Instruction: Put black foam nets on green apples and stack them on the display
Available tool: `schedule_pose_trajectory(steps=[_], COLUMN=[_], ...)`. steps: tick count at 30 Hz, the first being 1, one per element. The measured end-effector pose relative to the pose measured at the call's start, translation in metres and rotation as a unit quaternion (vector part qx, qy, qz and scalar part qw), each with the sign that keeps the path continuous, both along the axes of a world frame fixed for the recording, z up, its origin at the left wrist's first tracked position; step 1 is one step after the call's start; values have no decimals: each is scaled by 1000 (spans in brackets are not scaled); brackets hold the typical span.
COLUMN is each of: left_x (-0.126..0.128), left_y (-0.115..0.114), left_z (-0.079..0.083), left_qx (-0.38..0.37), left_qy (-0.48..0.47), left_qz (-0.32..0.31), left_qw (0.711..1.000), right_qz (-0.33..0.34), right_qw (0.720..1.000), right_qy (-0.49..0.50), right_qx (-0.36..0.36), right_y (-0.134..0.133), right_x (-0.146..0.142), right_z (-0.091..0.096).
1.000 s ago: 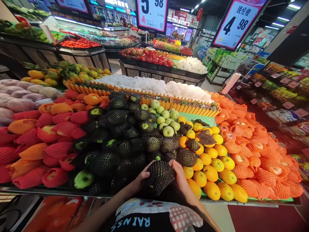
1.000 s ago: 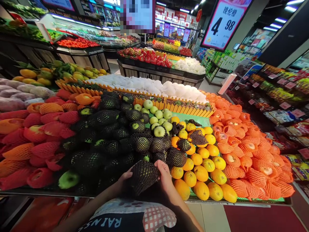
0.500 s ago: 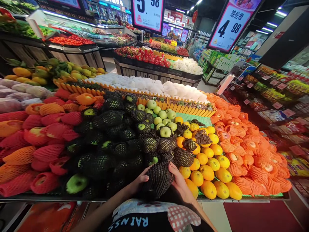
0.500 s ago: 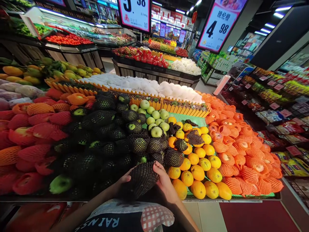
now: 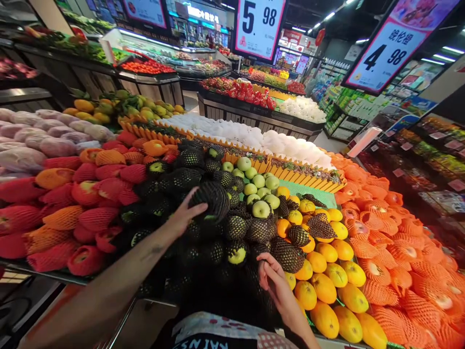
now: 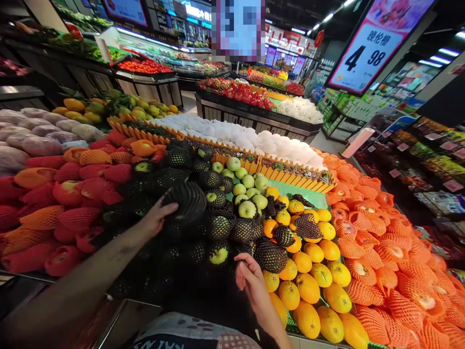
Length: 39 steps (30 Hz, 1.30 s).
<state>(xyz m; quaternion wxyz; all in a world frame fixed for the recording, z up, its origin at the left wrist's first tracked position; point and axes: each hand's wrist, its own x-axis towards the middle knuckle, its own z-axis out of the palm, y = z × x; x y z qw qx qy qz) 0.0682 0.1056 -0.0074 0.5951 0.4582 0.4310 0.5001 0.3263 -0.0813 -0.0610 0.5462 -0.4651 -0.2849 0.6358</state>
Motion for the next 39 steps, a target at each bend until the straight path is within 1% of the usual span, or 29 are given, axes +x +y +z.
schedule_pose_trajectory(steps=[1,2,3,4,5,7,8,9,10,11,13,14,15,17,19,21,23,24,25,26,27,29,31,32,33,34,36,37,39], left_x=[-3,-5,-6,-5,-2,5,10,14,18,21,25,26,27,31,40,56,78,91,103,115,126,142,153,156,157,157,155,154,153], left_y=[19,37,55,71,87,112,122,130,136,141,146,147,147,144,139,132,127,125,125,126,127,133,140,143,145,147,149,150,149], left_z=[15,28,38,44,48,44,38,31,24,17,7,6,6,14,26,37,41,40,37,32,26,11,-1,-6,-10,-13,-19,-21,-24], left_qx=[76,159,224,274,315,369,385,392,388,376,343,328,314,289,286,340,405,422,429,426,417,387,343,319,296,278,261,257,235], left_qy=[119,246,361,461,546,660,693,715,732,745,762,766,766,763,756,728,671,646,627,617,613,621,638,642,640,632,614,611,616], left_qz=[-9,4,11,6,-13,-76,-115,-152,-184,-206,-229,-234,-240,-259,-263,-239,-231,-246,-272,-304,-338,-395,-439,-464,-490,-516,-549,-551,-528], left_qw=[990,956,905,844,776,650,599,558,529,511,499,502,507,517,527,545,576,587,591,587,579,555,531,521,512,506,502,507,535], right_qz=[-4,-9,-14,-19,-23,-28,-30,-30,-32,-38,-71,-94,-120,-152,-151,-103,3,69,132,186,225,262,252,230,194,144,3,-75,-227], right_qw=[1000,1000,999,999,998,996,994,991,988,982,959,937,908,832,755,696,651,635,621,613,608,601,595,599,613,636,700,725,746], right_qy=[-13,-25,-35,-45,-55,-84,-102,-124,-150,-181,-271,-330,-396,-527,-629,-703,-755,-767,-771,-768,-761,-754,-763,-767,-766,-757,-706,-672,-610], right_qx=[2,6,11,17,23,29,31,32,34,38,53,59,67,83,102,104,79,60,38,15,-5,-30,-27,-13,10,39,107,130,143], right_y=[2,5,8,11,15,23,27,32,37,42,54,62,70,90,113,136,160,171,182,192,200,213,215,213,207,199,178,166,144], right_x=[3,7,9,12,14,19,21,24,27,30,37,40,43,46,48,47,46,46,45,45,45,45,48,51,56,61,77,85,101], right_z=[1,2,2,2,2,3,5,7,10,13,21,25,28,33,36,36,34,33,33,32,31,29,29,30,31,33,41,45,55])
